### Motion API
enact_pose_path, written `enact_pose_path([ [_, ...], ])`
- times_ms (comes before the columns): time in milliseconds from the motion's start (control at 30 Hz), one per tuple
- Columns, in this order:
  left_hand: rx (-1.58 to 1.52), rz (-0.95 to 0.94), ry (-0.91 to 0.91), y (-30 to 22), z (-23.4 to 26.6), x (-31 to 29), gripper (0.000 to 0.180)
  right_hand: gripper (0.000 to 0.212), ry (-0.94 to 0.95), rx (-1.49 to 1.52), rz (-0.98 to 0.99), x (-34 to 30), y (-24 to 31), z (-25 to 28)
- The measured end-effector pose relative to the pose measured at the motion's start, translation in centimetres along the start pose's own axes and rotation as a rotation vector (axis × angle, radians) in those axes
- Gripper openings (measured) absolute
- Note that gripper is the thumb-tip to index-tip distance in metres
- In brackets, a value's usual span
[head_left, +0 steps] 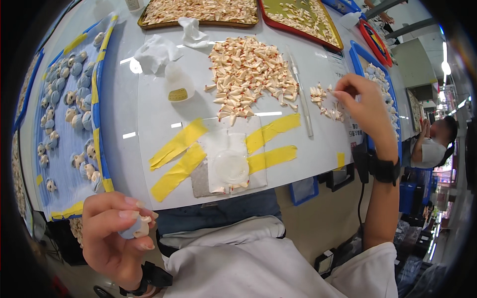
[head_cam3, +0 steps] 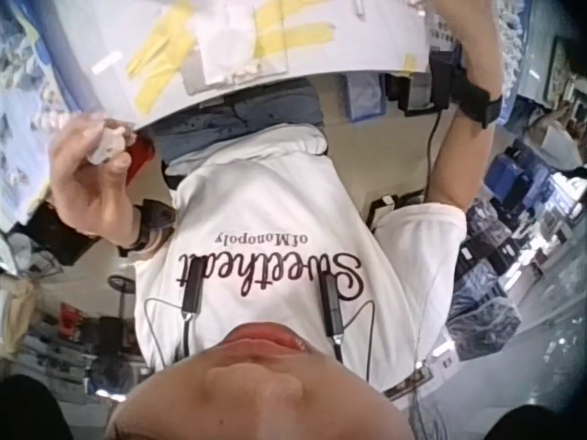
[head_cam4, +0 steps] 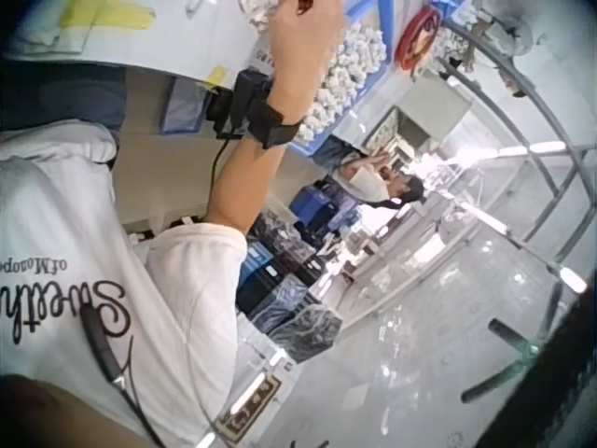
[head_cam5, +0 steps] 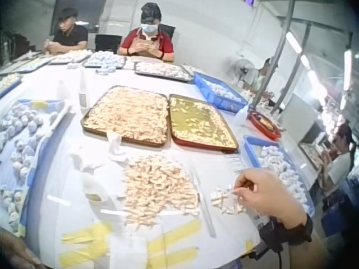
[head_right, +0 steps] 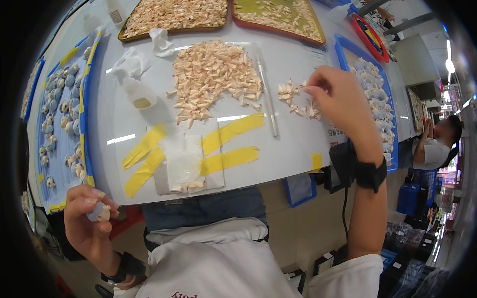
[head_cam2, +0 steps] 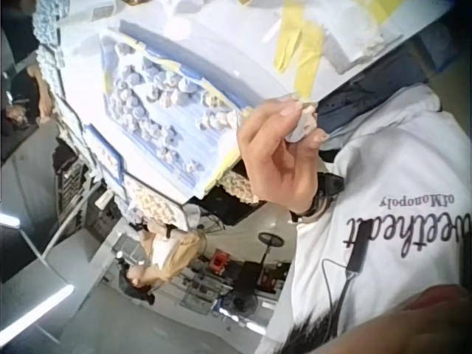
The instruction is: The person assembles miniature figurines by hand, picking up small white components and attaching them to blue and white base figures. They repeatedly pick up parts from a tray, apply them to the figurine, and place the completed unit into a blue tray. The process is repetitive and involves precise hand movements.
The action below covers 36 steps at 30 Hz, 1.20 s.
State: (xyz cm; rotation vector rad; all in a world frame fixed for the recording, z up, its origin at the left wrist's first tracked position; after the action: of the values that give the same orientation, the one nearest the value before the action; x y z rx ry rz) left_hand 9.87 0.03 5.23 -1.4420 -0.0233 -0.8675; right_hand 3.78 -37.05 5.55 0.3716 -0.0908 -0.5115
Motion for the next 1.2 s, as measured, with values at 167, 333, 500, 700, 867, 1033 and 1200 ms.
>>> enact_pose_path([
  [167,-0.268,0.111,-0.036,1.7,-0.7,-1.0,0.034,0.012,-0.219,0.512,-0.129,-4.7,2.1,3.7],
  [333,-0.456,0.160,0.051,2.4,-2.7,-1.6,0.039,0.008,0.008,0.842,-0.018,-9.4,7.4,1.0],
  [500,-0.581,0.223,0.080,3.2,-4.1,-1.5,0.038,0.009,0.052,0.810,-0.066,-9.1,9.6,-2.1],
  [700,-0.749,0.305,-0.027,4.1,-4.7,-2.0,0.036,0.015,0.088,0.643,0.107,-7.4,13.1,-3.1],
  [867,-0.705,0.271,-0.067,4.3,-4.4,-1.9,0.031,0.017,0.176,0.442,0.191,-6.8,15.0,-4.3],
  [1033,-0.547,0.206,0.088,3.8,-5.1,-1.1,0.040,0.017,0.105,0.266,0.242,-6.8,16.0,-4.5],
  [1200,-0.771,0.391,-0.053,3.8,-5.6,-1.5,0.039,0.016,0.159,0.365,0.249,-7.0,15.8,-3.9],
])
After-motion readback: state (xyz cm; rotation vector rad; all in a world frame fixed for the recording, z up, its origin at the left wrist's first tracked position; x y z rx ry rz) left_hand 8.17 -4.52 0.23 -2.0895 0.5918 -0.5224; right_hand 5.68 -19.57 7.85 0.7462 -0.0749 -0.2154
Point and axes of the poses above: each hand's wrist, its own x-axis towards the middle knuckle, its own z-axis out of the back of the hand, y = z × x, the point moved 8 cm from there along x, towards the middle knuckle, and after that the axes turned 10 degrees about -z, right-handed, at the moved point
